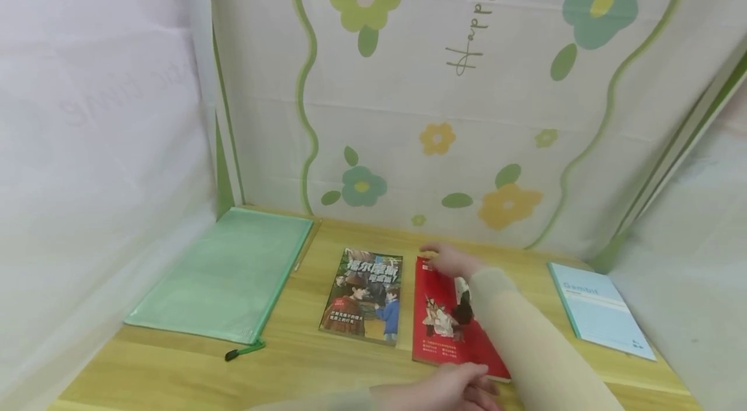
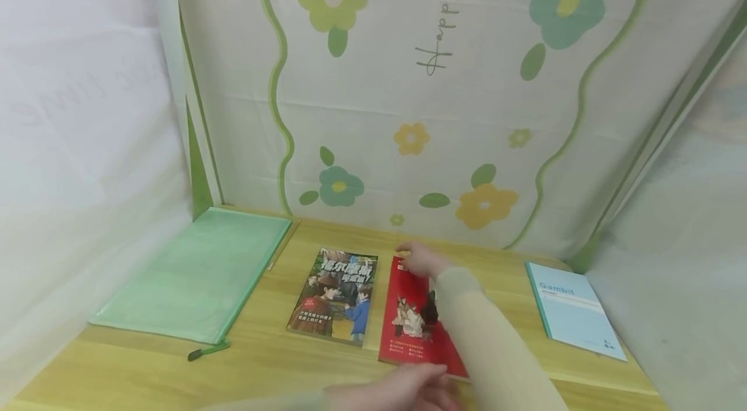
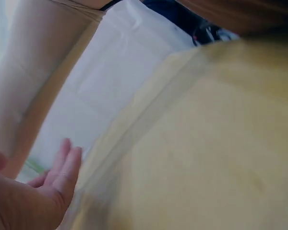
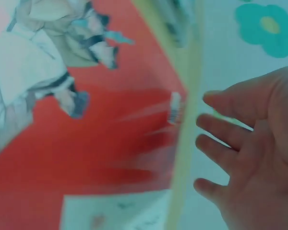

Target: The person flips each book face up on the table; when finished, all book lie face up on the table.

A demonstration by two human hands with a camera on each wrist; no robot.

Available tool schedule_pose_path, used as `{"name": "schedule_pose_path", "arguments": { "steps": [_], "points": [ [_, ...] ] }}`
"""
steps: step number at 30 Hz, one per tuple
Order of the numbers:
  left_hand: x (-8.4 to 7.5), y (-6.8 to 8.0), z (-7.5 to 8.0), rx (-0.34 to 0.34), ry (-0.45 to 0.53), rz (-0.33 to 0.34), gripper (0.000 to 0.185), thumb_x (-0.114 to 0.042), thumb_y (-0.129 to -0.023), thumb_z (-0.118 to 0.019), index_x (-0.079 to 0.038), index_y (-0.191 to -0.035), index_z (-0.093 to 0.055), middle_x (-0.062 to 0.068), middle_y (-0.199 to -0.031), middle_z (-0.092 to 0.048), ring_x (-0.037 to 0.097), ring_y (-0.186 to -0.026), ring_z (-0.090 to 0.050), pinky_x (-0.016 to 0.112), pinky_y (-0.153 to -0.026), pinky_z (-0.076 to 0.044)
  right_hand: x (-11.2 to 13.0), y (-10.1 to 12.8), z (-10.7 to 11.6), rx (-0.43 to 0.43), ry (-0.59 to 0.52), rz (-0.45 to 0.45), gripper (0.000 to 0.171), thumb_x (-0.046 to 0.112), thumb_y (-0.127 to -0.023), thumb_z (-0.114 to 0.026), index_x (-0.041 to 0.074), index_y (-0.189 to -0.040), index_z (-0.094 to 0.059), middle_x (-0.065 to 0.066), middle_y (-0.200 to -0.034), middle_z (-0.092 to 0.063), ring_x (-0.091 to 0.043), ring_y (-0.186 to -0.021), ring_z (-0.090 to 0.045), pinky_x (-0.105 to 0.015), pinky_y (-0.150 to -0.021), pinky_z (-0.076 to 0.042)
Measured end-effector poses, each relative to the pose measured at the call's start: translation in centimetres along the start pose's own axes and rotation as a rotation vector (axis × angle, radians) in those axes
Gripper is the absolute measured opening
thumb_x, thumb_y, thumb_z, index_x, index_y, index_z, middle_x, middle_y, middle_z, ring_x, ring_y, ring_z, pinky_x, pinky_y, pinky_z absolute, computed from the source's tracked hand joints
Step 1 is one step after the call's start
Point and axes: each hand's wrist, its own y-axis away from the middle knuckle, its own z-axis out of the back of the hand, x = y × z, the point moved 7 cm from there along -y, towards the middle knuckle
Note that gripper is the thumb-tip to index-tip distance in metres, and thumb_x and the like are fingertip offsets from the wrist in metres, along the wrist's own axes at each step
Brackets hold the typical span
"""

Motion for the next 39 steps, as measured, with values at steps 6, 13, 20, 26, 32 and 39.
{"name": "schedule_pose_path", "arguments": {
  "steps": [6, 13, 20, 26, 32, 39],
  "points": [
    [-5.2, 4.6, 3.7, -0.005, -0.418, -0.31, 0.032, -0.023, -0.102, -0.053, -0.005, -0.124, -0.067, 0.007, -0.12, -0.067, 0.028, -0.113, -0.061, 0.047, -0.096, -0.051, 1.1, 3.7, 3.8, -0.091, 0.026, 0.072, 0.053, 0.026, -0.102, -0.054, 0.004, -0.148, -0.04, -0.022, -0.152, -0.036, -0.044, -0.139, -0.03, -0.063, -0.109, -0.029],
    [-9.4, 8.6, 9.3, -0.201, -0.925, -0.422, 0.047, -0.043, -0.098, -0.055, -0.028, -0.143, -0.052, -0.005, -0.149, -0.045, 0.028, -0.137, -0.038, 0.058, -0.107, -0.034, 2.1, 9.2, 3.7, -0.08, 0.181, 0.005, 0.08, 0.059, -0.087, -0.066, 0.021, -0.152, -0.039, -0.008, -0.153, -0.039, -0.036, -0.14, -0.032, -0.064, -0.106, -0.032],
    [-9.1, 9.5, 13.7, -0.364, -1.392, -0.303, 0.07, -0.049, -0.093, -0.063, -0.029, -0.154, -0.036, 0.014, -0.16, -0.023, 0.041, -0.145, -0.018, 0.064, -0.111, -0.022, 1.3, 13.2, -1.3, 0.103, 0.203, -0.098, 0.092, 0.05, -0.072, -0.084, 0.023, -0.15, -0.043, -0.008, -0.148, -0.043, -0.035, -0.134, -0.039, -0.062, -0.1, -0.042],
    [-8.8, 9.8, 16.3, -0.461, -1.593, -0.227, 0.077, -0.04, -0.083, -0.073, -0.025, -0.151, -0.042, 0.029, -0.155, -0.025, 0.059, -0.133, -0.029, 0.071, -0.103, -0.031, 0.1, 14.7, -3.8, 0.171, 0.257, -0.161, 0.102, 0.056, -0.059, -0.088, 0.029, -0.148, -0.046, -0.011, -0.149, -0.041, -0.038, -0.128, -0.042, -0.069, -0.095, -0.041],
    [-9.3, 9.7, 16.9, -0.451, -1.626, -0.234, 0.066, -0.029, -0.084, -0.075, -0.024, -0.145, -0.051, 0.031, -0.15, -0.033, 0.06, -0.129, -0.033, 0.069, -0.103, -0.032, -0.5, 14.9, -4.4, 0.16, 0.219, -0.15, 0.102, 0.053, -0.058, -0.089, 0.031, -0.148, -0.046, -0.012, -0.151, -0.037, -0.039, -0.13, -0.037, -0.07, -0.094, -0.041],
    [-9.7, 9.2, 17.9, -0.466, -1.597, -0.175, 0.065, -0.034, -0.085, -0.075, -0.03, -0.145, -0.051, 0.025, -0.155, -0.029, 0.059, -0.132, -0.03, 0.071, -0.102, -0.031, -0.7, 14.4, -4.5, 0.139, 0.21, -0.112, 0.099, 0.05, -0.06, -0.089, 0.031, -0.148, -0.046, -0.012, -0.152, -0.035, -0.04, -0.132, -0.034, -0.069, -0.093, -0.042]
  ]
}}
